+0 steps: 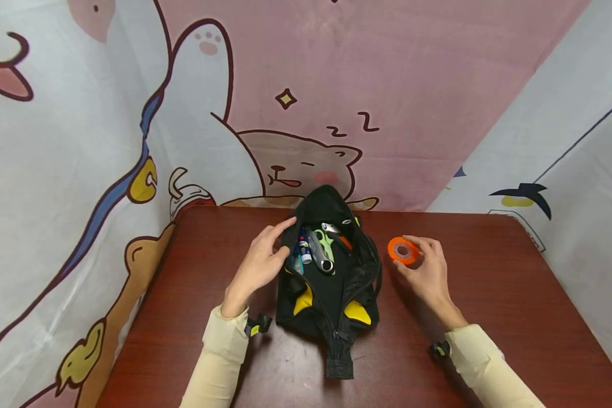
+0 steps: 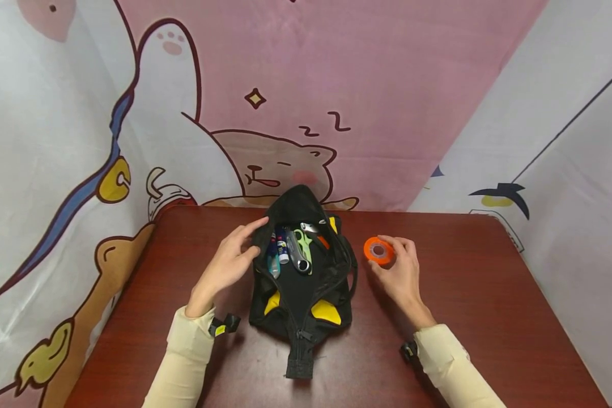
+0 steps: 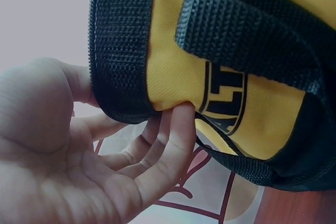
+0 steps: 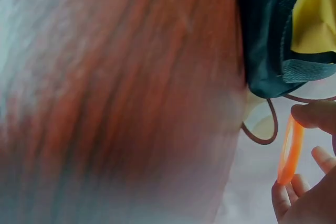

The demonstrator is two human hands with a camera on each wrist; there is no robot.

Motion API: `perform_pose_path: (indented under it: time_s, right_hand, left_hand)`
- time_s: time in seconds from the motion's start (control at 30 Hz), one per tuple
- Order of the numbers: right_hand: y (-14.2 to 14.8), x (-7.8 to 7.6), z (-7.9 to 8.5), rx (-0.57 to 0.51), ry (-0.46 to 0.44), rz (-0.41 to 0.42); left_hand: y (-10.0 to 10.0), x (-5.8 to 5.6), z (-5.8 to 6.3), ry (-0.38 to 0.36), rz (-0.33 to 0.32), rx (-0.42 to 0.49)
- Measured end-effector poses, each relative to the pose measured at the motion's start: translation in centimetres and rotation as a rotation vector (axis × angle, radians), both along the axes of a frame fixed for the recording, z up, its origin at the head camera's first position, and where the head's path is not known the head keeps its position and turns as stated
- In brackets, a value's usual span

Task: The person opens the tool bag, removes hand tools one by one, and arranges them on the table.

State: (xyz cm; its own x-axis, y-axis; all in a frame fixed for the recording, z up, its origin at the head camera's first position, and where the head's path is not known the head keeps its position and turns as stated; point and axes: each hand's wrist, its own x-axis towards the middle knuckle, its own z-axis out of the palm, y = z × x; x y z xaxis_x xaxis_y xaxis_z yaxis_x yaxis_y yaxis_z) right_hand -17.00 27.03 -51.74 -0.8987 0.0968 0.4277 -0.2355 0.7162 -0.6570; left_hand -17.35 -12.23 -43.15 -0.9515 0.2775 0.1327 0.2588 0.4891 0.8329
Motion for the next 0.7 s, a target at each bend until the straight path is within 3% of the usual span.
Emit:
perform_pose_path:
  time_s: [0.4,0.7]
  right_hand:
    - [0.7,-0.7,-1.6,0.074,-0.091,0.076]
    - [1.1,-0.6,-1.7,0.097,-0.182,0.113]
  left_hand:
    - [0.0,0.0,-0.1,0.0,0.007,-0.002]
    - [0.0,0.0,0.0,-0.005,0.002,0.002]
